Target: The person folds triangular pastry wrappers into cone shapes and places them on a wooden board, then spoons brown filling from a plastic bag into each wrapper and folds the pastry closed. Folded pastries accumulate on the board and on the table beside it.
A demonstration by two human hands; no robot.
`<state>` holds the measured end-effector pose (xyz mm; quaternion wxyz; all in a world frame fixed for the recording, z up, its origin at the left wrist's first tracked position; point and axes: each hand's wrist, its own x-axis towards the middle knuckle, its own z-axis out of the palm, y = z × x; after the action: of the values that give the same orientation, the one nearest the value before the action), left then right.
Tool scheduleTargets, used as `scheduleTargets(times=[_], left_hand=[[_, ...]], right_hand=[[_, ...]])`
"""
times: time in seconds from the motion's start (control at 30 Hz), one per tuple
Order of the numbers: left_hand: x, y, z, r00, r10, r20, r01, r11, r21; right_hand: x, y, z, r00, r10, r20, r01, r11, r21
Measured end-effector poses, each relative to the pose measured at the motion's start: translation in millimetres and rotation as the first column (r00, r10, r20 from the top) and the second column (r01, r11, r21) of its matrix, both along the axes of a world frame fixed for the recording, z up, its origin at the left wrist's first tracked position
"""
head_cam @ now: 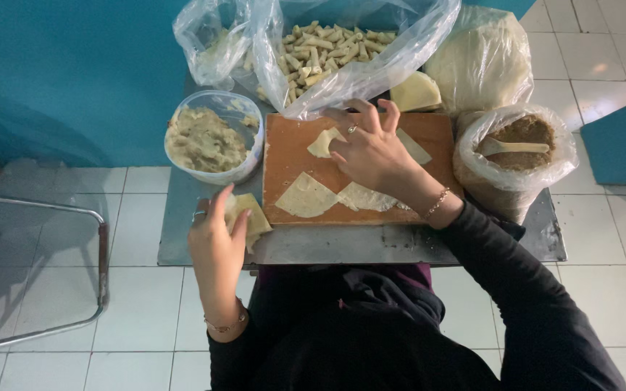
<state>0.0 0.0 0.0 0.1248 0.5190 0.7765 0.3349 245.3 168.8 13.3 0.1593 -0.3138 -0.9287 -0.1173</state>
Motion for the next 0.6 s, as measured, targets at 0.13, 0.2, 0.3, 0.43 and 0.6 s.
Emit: scheduleTargets(times=[0.13, 0.2, 0.3, 0.43, 0.6], left_hand=[[-5.4, 1.5, -14.3, 0.993, -0.053, -0.110, 0.066, 0.990, 0.122], [-5.8, 0.7, -20.4, 0.983, -0.045, -0.176, 0.071, 0.988, 0.140], [-3.4, 0.9, -23.9, 0.931, 0.040, -0.363, 0.040, 0.977, 0.209], [-5.5, -0.1, -23.4, 0.911, 0.097, -0.401, 0.000, 0.972, 0.234], [-7.3, -2.9, -23.9, 0.924, 0.150, -0.352, -0.064, 0.968, 0.244]], right_hand=[[6.4, -4.8, 15.1, 0.999, -0.027, -0.029, 0.028, 0.998, 0.054], [1.9, -7.1, 16.7, 0.998, -0.032, -0.052, 0.034, 0.999, 0.035], [-22.4, -7.5, 12.1, 0.992, 0.073, -0.107, -0.070, 0.997, 0.030], [-37.7, -7.2, 7.5, 0.992, 0.012, 0.124, -0.034, 0.984, 0.177], [-36.1, -7.0, -6.0, 0.983, -0.027, 0.180, -0.032, 0.949, 0.315]])
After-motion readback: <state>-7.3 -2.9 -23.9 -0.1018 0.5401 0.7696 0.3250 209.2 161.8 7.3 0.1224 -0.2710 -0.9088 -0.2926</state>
